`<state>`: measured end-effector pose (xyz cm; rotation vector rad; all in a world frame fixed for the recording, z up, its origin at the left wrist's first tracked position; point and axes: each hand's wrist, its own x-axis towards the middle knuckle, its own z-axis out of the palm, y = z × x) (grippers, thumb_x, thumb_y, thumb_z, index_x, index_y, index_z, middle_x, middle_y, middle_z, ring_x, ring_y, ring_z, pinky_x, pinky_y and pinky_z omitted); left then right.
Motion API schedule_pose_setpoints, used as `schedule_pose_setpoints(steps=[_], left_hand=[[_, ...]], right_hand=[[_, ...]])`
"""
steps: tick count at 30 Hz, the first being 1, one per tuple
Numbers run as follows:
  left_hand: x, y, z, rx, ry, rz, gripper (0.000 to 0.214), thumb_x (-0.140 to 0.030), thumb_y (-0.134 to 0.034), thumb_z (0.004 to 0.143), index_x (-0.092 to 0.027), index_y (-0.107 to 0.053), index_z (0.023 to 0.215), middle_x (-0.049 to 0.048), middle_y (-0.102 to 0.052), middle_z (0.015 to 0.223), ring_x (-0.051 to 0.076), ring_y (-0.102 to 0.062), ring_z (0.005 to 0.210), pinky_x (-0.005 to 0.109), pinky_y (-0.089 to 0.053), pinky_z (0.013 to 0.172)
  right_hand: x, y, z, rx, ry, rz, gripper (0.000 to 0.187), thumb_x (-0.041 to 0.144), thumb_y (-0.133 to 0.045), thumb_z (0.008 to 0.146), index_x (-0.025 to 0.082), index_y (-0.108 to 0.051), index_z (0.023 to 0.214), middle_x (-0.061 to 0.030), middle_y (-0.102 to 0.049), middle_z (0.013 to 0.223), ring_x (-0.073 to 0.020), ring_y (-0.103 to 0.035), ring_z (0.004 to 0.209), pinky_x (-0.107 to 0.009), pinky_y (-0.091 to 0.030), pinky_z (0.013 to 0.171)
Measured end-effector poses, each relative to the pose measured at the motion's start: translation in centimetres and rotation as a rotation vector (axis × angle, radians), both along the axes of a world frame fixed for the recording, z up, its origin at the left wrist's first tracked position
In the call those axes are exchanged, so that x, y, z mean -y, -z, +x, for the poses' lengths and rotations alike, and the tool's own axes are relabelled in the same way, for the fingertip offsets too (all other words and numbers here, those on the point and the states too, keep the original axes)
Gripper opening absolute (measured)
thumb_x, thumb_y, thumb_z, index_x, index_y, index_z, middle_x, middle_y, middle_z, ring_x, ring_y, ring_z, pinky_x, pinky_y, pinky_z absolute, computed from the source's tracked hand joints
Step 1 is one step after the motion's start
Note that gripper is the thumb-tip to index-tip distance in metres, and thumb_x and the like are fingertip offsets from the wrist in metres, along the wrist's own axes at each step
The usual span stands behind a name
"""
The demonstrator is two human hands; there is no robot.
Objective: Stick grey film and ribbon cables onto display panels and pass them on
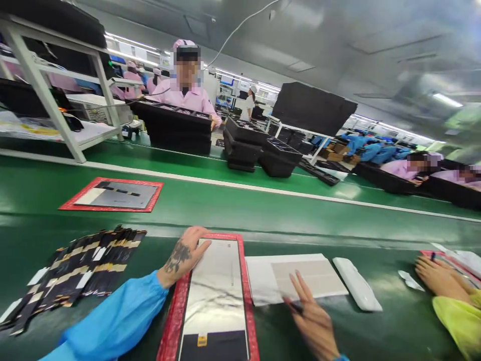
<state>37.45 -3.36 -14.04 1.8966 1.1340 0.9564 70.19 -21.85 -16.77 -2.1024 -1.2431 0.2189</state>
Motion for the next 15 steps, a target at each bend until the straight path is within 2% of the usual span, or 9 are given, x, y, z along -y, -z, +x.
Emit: schedule_pose_setpoints(steps=[3,5,7,9,11,14,15], left_hand=[[2.8,0.7,0.0,-0.042,0.063,0.235,0.020,-0.035,-0.055,0.089,-0.026,-0.069,0.101,0.0080,-0.069,0.107,0.025,-0.062,0.105,0.041,-0.049,0.097],[4.3,0.4,0.7,-0.078,0.109,0.346,0.021,-0.031,-0.051,0.092,-0.025,-0.068,0.103,0.0081,-0.070,0.105,0.023,-0.064,0.102,0.038,-0.052,0.091],[5.5,-0.3,1.8,-0.127,0.180,0.388,0.022,-0.026,-0.048,0.094,-0.022,-0.067,0.105,0.0083,-0.069,0.105,0.021,-0.064,0.101,0.036,-0.054,0.089],[6.3,-1.0,3.6,-0.206,0.293,0.379,0.022,-0.024,-0.048,0.095,-0.021,-0.067,0.105,0.0075,-0.069,0.104,0.020,-0.064,0.099,0.034,-0.054,0.088],[6.5,-1.7,6.3,-0.345,0.404,0.345,0.021,-0.022,-0.049,0.095,-0.020,-0.068,0.102,0.0074,-0.070,0.103,0.020,-0.064,0.098,0.035,-0.054,0.089],[5.7,-2.1,11.8,-0.564,0.536,0.293,0.020,-0.026,-0.056,0.092,-0.017,-0.070,0.103,0.0117,-0.070,0.111,0.027,-0.064,0.105,0.042,-0.051,0.095],[5.2,-2.0,13.8,-0.614,0.584,0.282,0.025,-0.030,-0.060,0.090,-0.016,-0.069,0.109,0.0143,-0.067,0.119,0.030,-0.061,0.113,0.045,-0.048,0.099]], right_hand=[[-1.8,2.3,-1.3,-0.011,-0.196,-0.027,0.046,0.047,-0.068,0.064,0.043,-0.072,0.110,0.0020,-0.063,0.134,-0.0342,-0.074,0.072,-0.048,-0.060,0.063],[-2.3,3.4,-2.6,-0.053,-0.242,-0.002,0.044,0.045,-0.069,0.064,0.043,-0.074,0.107,0.0029,-0.064,0.132,-0.0338,-0.073,0.070,-0.047,-0.059,0.062],[-2.4,3.8,-3.3,-0.112,-0.267,0.043,0.045,0.046,-0.070,0.063,0.044,-0.073,0.108,0.0040,-0.065,0.131,-0.0326,-0.073,0.071,-0.046,-0.059,0.062],[-2.1,3.3,-2.8,-0.176,-0.225,0.120,0.042,0.050,-0.071,0.063,0.042,-0.074,0.105,0.0019,-0.068,0.127,-0.0329,-0.072,0.080,-0.044,-0.058,0.067],[-1.9,2.2,-1.1,-0.244,-0.101,0.222,0.036,0.059,-0.065,0.069,0.034,-0.077,0.092,-0.0041,-0.071,0.117,-0.0334,-0.069,0.092,-0.044,-0.056,0.074],[-2.1,0.1,2.8,-0.389,0.116,0.321,0.057,0.074,-0.043,0.080,0.025,-0.071,0.071,-0.0094,-0.068,0.096,-0.0296,-0.066,0.087,-0.040,-0.054,0.067],[-2.3,-0.5,4.0,-0.447,0.151,0.324,0.065,0.080,-0.039,0.078,0.024,-0.069,0.065,-0.0092,-0.067,0.086,-0.0277,-0.064,0.082,-0.038,-0.053,0.063]])
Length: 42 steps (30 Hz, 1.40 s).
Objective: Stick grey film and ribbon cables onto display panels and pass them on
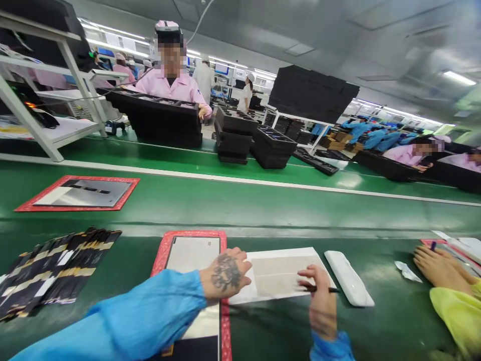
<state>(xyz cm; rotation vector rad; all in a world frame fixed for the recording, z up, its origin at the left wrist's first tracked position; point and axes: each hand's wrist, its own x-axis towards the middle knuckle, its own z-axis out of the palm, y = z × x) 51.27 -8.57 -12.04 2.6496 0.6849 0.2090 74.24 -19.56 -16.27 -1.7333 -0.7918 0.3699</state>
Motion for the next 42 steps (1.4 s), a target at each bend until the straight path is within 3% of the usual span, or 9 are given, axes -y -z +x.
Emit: schedule_pose_setpoints(steps=[3,6,11,17,21,24,28,35,42], left_hand=[[-1.8,0.9,5.5,-0.112,0.178,-0.038,0.059,-0.045,-0.069,0.083,-0.021,-0.057,0.136,0.0150,-0.046,0.150,0.039,-0.037,0.140,0.057,-0.032,0.112],[-3.4,2.3,8.4,-0.188,0.331,-0.096,0.077,-0.051,-0.072,0.078,-0.027,-0.044,0.147,0.0097,-0.026,0.160,0.040,-0.014,0.148,0.062,-0.014,0.118],[-4.7,3.9,8.2,-0.205,0.345,-0.207,0.080,-0.055,-0.067,0.081,-0.029,-0.038,0.150,0.0082,-0.022,0.161,0.038,-0.007,0.150,0.060,-0.002,0.119],[-4.6,4.4,8.2,-0.187,0.322,-0.246,0.083,-0.056,-0.070,0.078,-0.027,-0.038,0.150,0.0098,-0.021,0.161,0.038,-0.007,0.150,0.059,-0.001,0.119],[-4.5,5.0,8.4,-0.141,0.300,-0.250,0.086,-0.057,-0.073,0.074,-0.030,-0.039,0.149,0.0076,-0.023,0.160,0.038,-0.010,0.149,0.057,-0.002,0.120],[-4.6,5.2,8.3,-0.134,0.299,-0.259,0.088,-0.058,-0.074,0.073,-0.030,-0.039,0.149,0.0068,-0.023,0.160,0.038,-0.010,0.150,0.056,-0.002,0.120],[-4.7,5.4,8.4,-0.149,0.308,-0.267,0.090,-0.060,-0.073,0.073,-0.030,-0.038,0.149,0.0063,-0.021,0.161,0.036,-0.008,0.150,0.055,-0.001,0.121],[-4.6,6.8,8.6,-0.105,0.302,-0.245,0.090,-0.063,-0.071,0.072,-0.032,-0.038,0.149,0.0047,-0.021,0.162,0.037,-0.008,0.150,0.055,-0.001,0.121],[-4.4,7.0,8.7,-0.058,0.294,-0.257,0.087,-0.057,-0.074,0.071,-0.030,-0.043,0.147,0.0072,-0.026,0.160,0.041,-0.013,0.148,0.059,-0.003,0.119]], right_hand=[[-0.8,-0.9,2.3,-0.199,-0.013,-0.042,0.077,0.092,-0.042,0.067,0.020,-0.064,0.052,-0.0011,-0.047,0.049,-0.0177,-0.048,0.048,-0.030,-0.040,0.041],[-1.6,-0.7,2.8,-0.369,-0.033,-0.066,0.077,0.092,-0.054,0.058,0.016,-0.063,0.050,0.0097,-0.021,0.038,-0.0078,-0.020,0.034,-0.025,-0.020,0.032],[-1.7,0.2,2.2,-0.506,-0.054,-0.040,0.057,0.067,-0.083,0.054,0.015,-0.075,0.077,0.0013,-0.053,0.055,-0.0114,-0.048,0.049,-0.022,-0.044,0.042],[-0.7,1.1,1.5,-0.475,-0.048,-0.051,0.042,0.055,-0.083,0.061,0.020,-0.076,0.084,-0.0047,-0.070,0.084,-0.0211,-0.065,0.076,-0.027,-0.057,0.056],[-0.6,1.8,1.9,-0.438,-0.027,-0.068,0.042,0.052,-0.084,0.062,0.020,-0.072,0.086,-0.0048,-0.073,0.085,-0.0244,-0.070,0.083,-0.033,-0.061,0.070],[-0.8,2.2,2.2,-0.409,0.001,-0.079,0.042,0.050,-0.085,0.061,0.021,-0.065,0.082,-0.0005,-0.070,0.068,-0.0226,-0.070,0.067,-0.034,-0.060,0.064],[-0.9,2.4,2.3,-0.374,0.005,-0.099,0.045,0.053,-0.086,0.057,0.022,-0.060,0.078,-0.0002,-0.069,0.063,-0.0237,-0.068,0.063,-0.032,-0.057,0.054],[-0.8,2.5,2.2,-0.360,0.002,-0.132,0.048,0.055,-0.086,0.055,0.021,-0.060,0.077,-0.0018,-0.071,0.066,-0.0246,-0.069,0.065,-0.034,-0.057,0.058],[-0.8,2.5,2.0,-0.348,0.021,-0.103,0.052,0.057,-0.087,0.054,0.021,-0.060,0.079,-0.0006,-0.071,0.067,-0.0237,-0.069,0.065,-0.036,-0.058,0.060]])
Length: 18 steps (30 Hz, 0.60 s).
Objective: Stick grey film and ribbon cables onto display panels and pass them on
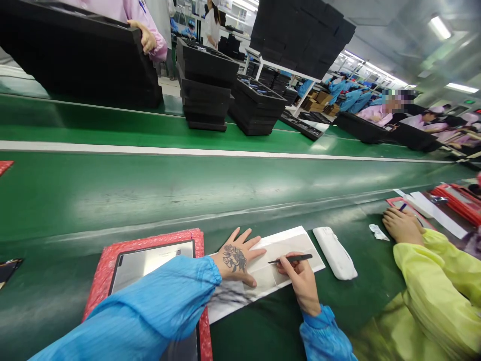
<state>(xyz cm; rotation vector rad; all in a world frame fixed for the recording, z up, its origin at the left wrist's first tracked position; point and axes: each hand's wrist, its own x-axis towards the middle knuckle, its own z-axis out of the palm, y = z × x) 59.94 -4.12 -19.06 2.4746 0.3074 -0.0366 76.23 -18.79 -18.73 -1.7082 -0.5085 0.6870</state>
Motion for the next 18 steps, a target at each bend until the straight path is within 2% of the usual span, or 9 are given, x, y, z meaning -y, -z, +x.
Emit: schedule_pose_setpoints(steps=[8,13,18], left_hand=[[0.0,0.3,0.0,0.019,-0.019,-0.010,0.084,-0.052,-0.077,0.070,-0.032,-0.045,0.146,0.0059,-0.027,0.160,0.039,-0.013,0.149,0.057,-0.002,0.119],[0.0,0.2,0.0,0.012,-0.004,-0.010,0.088,-0.053,-0.078,0.069,-0.028,-0.044,0.147,0.0070,-0.027,0.160,0.041,-0.012,0.148,0.057,-0.001,0.119],[-0.1,-0.7,-0.2,-0.020,0.006,-0.028,0.091,-0.056,-0.078,0.068,-0.030,-0.042,0.148,0.0069,-0.026,0.161,0.039,-0.011,0.149,0.057,0.000,0.119]], right_hand=[[0.0,0.1,0.0,-0.006,0.000,-0.002,0.050,0.057,-0.087,0.055,0.021,-0.061,0.079,-0.0003,-0.071,0.067,-0.0228,-0.069,0.065,-0.036,-0.059,0.061],[-0.2,0.2,0.1,-0.011,-0.012,-0.008,0.051,0.057,-0.087,0.054,0.020,-0.061,0.078,-0.0017,-0.071,0.068,-0.0224,-0.069,0.064,-0.035,-0.059,0.059],[-0.6,0.1,0.1,0.010,-0.019,-0.011,0.050,0.058,-0.086,0.055,0.021,-0.061,0.077,-0.0024,-0.072,0.067,-0.0231,-0.069,0.062,-0.036,-0.059,0.057]])
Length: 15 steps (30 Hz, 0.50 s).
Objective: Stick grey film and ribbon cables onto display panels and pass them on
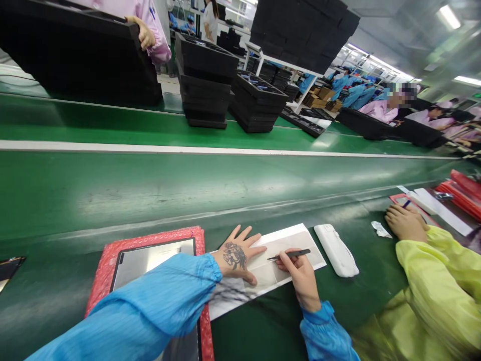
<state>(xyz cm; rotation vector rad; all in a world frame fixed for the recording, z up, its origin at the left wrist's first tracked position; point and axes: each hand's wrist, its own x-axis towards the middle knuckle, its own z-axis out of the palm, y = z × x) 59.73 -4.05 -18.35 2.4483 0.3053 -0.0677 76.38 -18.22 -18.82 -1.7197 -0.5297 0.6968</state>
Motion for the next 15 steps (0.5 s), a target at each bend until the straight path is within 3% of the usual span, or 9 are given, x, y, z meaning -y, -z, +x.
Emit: schedule_pose_setpoints(steps=[2,5,8,12,15], left_hand=[[-0.1,-1.0,0.1,-0.015,-0.023,-0.037,0.079,-0.059,-0.071,0.076,-0.028,-0.047,0.145,0.0077,-0.030,0.159,0.039,-0.013,0.148,0.057,0.001,0.119],[-0.2,-2.9,0.9,-0.068,-0.099,-0.100,0.049,-0.054,-0.037,0.098,-0.027,-0.066,0.126,0.0059,-0.043,0.152,0.034,-0.024,0.145,0.054,-0.003,0.120],[-0.6,-4.0,2.1,-0.100,-0.130,-0.121,0.058,-0.045,-0.018,0.102,-0.025,-0.073,0.110,0.0047,-0.052,0.144,0.026,-0.034,0.141,0.050,-0.011,0.120],[-1.4,-3.7,3.1,-0.113,-0.119,-0.106,0.048,-0.042,-0.028,0.101,-0.029,-0.075,0.102,0.0004,-0.054,0.140,0.025,-0.037,0.138,0.053,-0.012,0.119],[-1.7,-2.8,2.9,-0.078,-0.066,-0.085,0.021,-0.035,-0.059,0.088,-0.033,-0.074,0.103,-0.0017,-0.053,0.142,0.028,-0.033,0.140,0.056,-0.011,0.118]], right_hand=[[0.0,-0.1,-0.3,0.033,0.000,0.013,0.048,0.058,-0.085,0.057,0.022,-0.061,0.077,-0.0018,-0.071,0.067,-0.0230,-0.068,0.061,-0.037,-0.059,0.057],[0.5,-0.6,-1.3,0.117,-0.003,0.046,0.044,0.057,-0.083,0.061,0.022,-0.063,0.077,-0.0010,-0.070,0.066,-0.0225,-0.067,0.059,-0.037,-0.058,0.058],[1.3,-1.0,-2.7,0.213,-0.029,0.076,0.034,0.051,-0.083,0.063,0.022,-0.069,0.075,-0.0035,-0.070,0.071,-0.0240,-0.067,0.063,-0.039,-0.058,0.062],[2.8,-1.7,-4.3,0.267,-0.094,0.119,0.024,0.045,-0.084,0.063,0.025,-0.074,0.072,-0.0053,-0.071,0.075,-0.0266,-0.067,0.071,-0.039,-0.058,0.065],[4.0,-2.8,-5.4,0.231,-0.138,0.151,0.023,0.044,-0.084,0.063,0.026,-0.073,0.073,-0.0046,-0.071,0.073,-0.0267,-0.067,0.067,-0.038,-0.059,0.060]])
